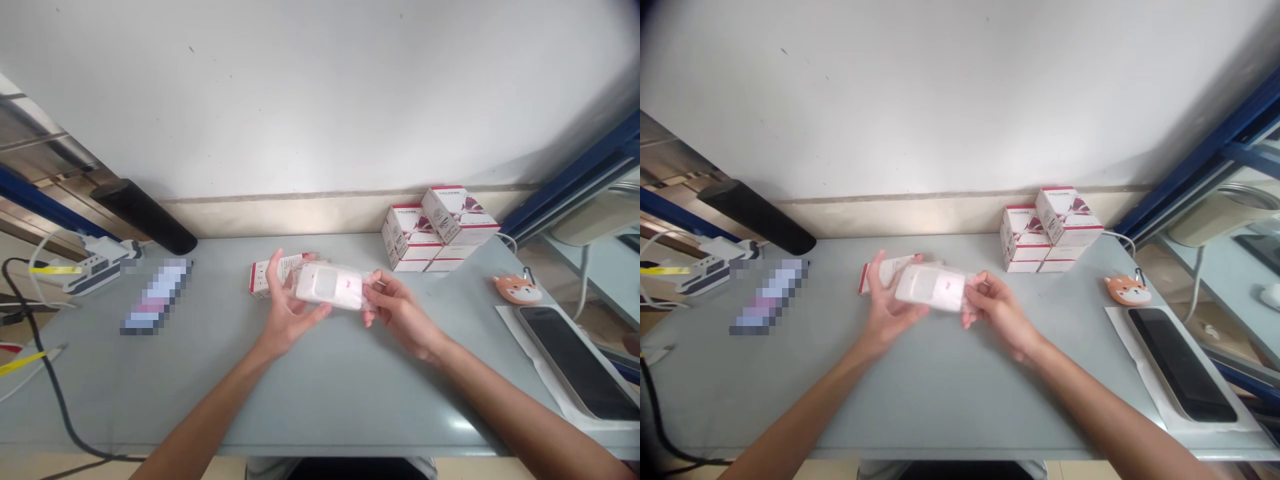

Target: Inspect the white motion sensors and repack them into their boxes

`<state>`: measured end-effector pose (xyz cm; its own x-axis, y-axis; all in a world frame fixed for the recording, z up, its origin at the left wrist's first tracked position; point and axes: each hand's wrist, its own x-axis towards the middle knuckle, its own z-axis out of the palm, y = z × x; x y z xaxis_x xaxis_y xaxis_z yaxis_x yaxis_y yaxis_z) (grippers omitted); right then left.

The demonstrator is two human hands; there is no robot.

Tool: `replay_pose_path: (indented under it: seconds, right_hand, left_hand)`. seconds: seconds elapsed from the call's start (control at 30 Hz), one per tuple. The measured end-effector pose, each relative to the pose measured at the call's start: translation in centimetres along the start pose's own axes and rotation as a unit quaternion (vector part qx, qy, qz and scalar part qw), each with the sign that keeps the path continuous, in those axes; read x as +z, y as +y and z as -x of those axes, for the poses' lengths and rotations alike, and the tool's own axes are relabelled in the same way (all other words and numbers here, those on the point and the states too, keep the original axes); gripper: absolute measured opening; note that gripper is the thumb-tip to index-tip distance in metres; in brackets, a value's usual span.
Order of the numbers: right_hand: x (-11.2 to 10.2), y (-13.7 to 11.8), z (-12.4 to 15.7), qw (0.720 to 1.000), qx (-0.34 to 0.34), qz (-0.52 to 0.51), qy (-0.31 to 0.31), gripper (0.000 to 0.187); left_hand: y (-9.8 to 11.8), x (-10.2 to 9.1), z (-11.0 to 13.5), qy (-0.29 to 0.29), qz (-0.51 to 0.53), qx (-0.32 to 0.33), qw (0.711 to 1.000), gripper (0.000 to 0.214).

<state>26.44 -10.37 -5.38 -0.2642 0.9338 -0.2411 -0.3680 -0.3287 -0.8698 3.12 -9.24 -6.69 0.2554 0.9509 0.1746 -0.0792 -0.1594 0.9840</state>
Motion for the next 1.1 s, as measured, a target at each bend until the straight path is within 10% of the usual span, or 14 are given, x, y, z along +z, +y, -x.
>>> replay_pose_path:
  seconds: [0.27, 0.47, 0.7, 0.9, 1.1]
  right_hand:
    - [-2.0, -1.5, -0.3, 0.998, 0.065, 0.018, 0.008, 0.027]
    - [-2.2, -0.7, -0.6, 0.973, -0.075, 0.217, 0.022, 0.020]
    - [-2.0, -0.3, -0.3, 0.925, -0.171, 0.338, 0.024, 0.028]
    - [-2.4, -0.7, -0.3, 0.869, -0.225, 0.438, 0.050, 0.023]
    - [-1.7, -0.9, -0.5, 0.976, -0.047, 0.196, 0.079, 0.033]
  left_hand:
    - [-0.1, -0.8, -0.1, 0.049, -0.274, 0.173, 0.945, 0.025]
    - [0.5, -0.3, 0.3, 0.044, -0.195, 0.008, 0.980, 0.076]
    - [1.6, -0.1, -0.4, 0.049, -0.056, -0.145, 0.987, 0.065]
    - [1.2, -0.5, -0.3, -0.099, 0.178, -0.273, 0.940, 0.060]
    - [1.2, -0.4, 0.1, -0.170, 0.146, -0.167, 0.960, 0.085]
